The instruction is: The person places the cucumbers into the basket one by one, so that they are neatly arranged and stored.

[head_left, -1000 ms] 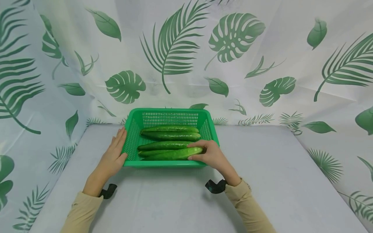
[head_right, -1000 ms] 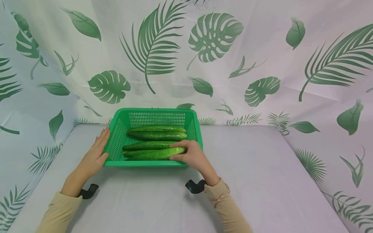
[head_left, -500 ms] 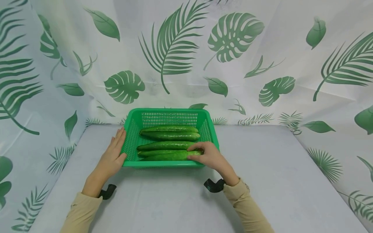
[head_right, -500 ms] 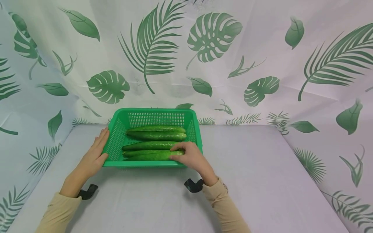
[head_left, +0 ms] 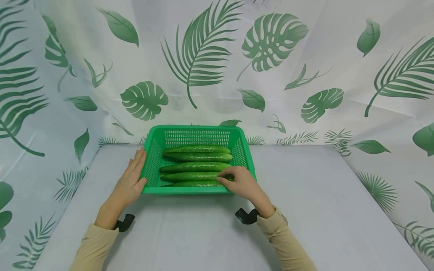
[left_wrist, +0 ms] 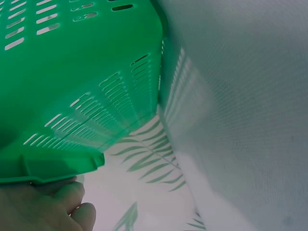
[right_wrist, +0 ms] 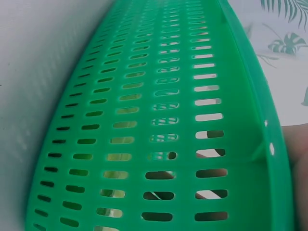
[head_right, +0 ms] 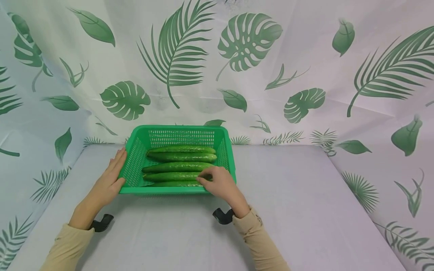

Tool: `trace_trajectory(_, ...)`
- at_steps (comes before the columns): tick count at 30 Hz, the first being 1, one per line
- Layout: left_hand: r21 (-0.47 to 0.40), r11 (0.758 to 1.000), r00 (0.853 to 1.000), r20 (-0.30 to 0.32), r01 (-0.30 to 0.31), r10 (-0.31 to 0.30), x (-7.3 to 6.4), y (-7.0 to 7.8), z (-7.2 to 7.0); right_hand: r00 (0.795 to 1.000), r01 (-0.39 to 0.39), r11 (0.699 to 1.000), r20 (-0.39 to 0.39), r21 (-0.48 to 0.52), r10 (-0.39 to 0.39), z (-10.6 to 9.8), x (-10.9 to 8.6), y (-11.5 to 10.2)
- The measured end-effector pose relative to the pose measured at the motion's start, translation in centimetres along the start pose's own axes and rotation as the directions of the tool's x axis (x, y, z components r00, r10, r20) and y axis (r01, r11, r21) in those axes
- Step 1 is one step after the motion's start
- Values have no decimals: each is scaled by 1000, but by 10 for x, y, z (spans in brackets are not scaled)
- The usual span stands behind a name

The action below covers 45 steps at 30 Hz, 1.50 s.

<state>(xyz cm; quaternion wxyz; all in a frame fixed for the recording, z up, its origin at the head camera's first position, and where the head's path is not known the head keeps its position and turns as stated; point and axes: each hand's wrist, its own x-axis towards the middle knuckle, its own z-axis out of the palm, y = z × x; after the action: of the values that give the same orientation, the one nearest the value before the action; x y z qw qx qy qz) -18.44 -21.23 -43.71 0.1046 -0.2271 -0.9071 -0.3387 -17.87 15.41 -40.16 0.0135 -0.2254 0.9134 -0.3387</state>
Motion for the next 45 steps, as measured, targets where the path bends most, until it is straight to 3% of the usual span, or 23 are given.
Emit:
trace_trajectory(5, -8, 1000, 1000, 2, 7, -7, -1, 0, -1, 1000, -1, 1000, 5, 11, 1, 0, 0, 0)
trace_trajectory(9, -6, 1000, 1000, 3, 8, -8, -1, -2, 0, 998, -4, 1000, 59, 18, 3, 0, 0, -1)
trace_trajectory(17, -10, 1000, 1000, -7, -1, 1, -2, -4, 0, 991, -17, 997, 133, -73, 26, 1, 1, -6)
trace_trajectory(26, -3, 1000, 1000, -8, 0, 0, -3, -3, -3, 996, 23, 1000, 85, -8, -22, 3, 2, -5)
trace_trajectory(35, -9, 1000, 1000, -14, 4, -4, -3, 0, -5, 994, -8, 999, 104, -35, 11, 2, 4, -9)
trace_trajectory(40, -35, 999, 1000, -13, 4, -4, -1, -2, -2, 997, 63, 989, 45, 132, -70, -5, 2, -1)
trace_trajectory(42, -57, 998, 1000, -9, 7, -8, 0, -3, -1, 995, 102, 977, -14, 185, -101, -14, -1, 2)
trace_trajectory(45, -78, 997, 1000, 2, 11, -11, 0, -3, -1, 978, 168, 968, -153, 186, -140, -31, -7, 4)
